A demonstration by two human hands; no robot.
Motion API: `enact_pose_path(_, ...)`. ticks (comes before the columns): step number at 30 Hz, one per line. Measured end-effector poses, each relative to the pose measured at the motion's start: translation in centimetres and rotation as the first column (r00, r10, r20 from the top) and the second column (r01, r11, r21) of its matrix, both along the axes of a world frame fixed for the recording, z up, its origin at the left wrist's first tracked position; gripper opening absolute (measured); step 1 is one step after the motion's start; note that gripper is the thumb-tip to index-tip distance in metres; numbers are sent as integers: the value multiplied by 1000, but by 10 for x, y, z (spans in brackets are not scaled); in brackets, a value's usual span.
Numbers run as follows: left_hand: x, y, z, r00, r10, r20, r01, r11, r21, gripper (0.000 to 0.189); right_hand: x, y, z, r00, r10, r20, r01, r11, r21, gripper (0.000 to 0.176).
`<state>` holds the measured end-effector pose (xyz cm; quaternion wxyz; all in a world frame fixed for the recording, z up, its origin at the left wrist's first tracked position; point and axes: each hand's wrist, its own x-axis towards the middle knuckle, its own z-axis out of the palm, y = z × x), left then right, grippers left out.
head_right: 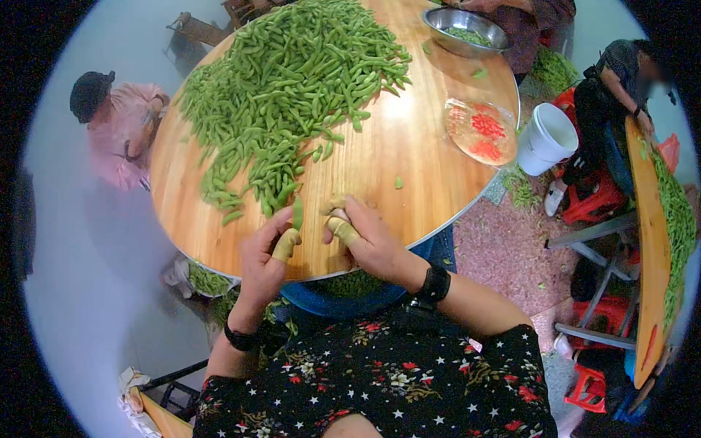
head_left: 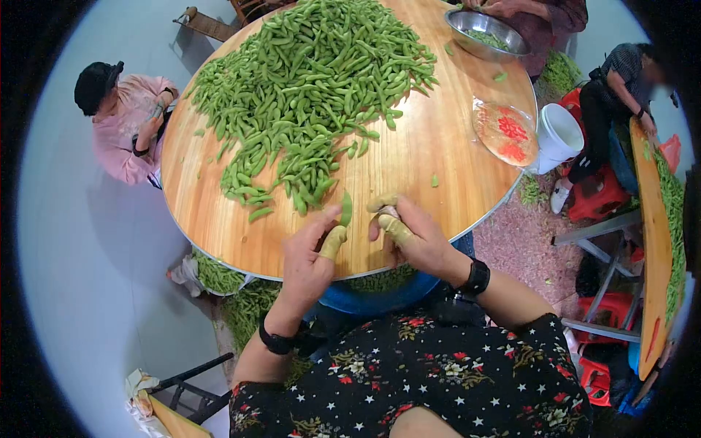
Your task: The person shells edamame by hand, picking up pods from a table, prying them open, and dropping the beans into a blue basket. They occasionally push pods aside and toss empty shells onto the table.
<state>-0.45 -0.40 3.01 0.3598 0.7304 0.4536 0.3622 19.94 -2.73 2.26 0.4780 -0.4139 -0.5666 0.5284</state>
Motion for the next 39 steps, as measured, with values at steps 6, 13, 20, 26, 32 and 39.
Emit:
enact_pose_path(6, 3, -2, -3, 993, -111, 27, 108, 990, 92, 33, -13, 1, 6, 970, 174, -172, -211, 950, -231, 26)
enact_pose_path(13, 4, -3, 0, 995, -98, -16, 99, 987, 123, 37, -17, -1, 11, 967, 175, -185, -222, 936, -274, 22)
enact_pose_path(20, 8, -4, 4, 993, -99, -58, 109, 968, 226, 39, -17, -3, 12, 963, 164, -214, -221, 935, -276, 19)
enact_pose_path(26, 2, -15, 7, 975, -171, -144, 212, 914, 346, 39, -10, -5, 10, 927, 204, -314, -313, 883, -351, 17)
enact_pose_path(32, -4, -14, -15, 644, 173, 745, 519, 617, -591, 34, -6, 2, -6, 654, 163, -738, -595, 714, -369, 16)
enact_pose_path(39, 6, -11, -5, 970, -72, -232, 150, 929, 339, 27, -14, -3, 9, 950, 163, -267, -275, 842, -465, 15)
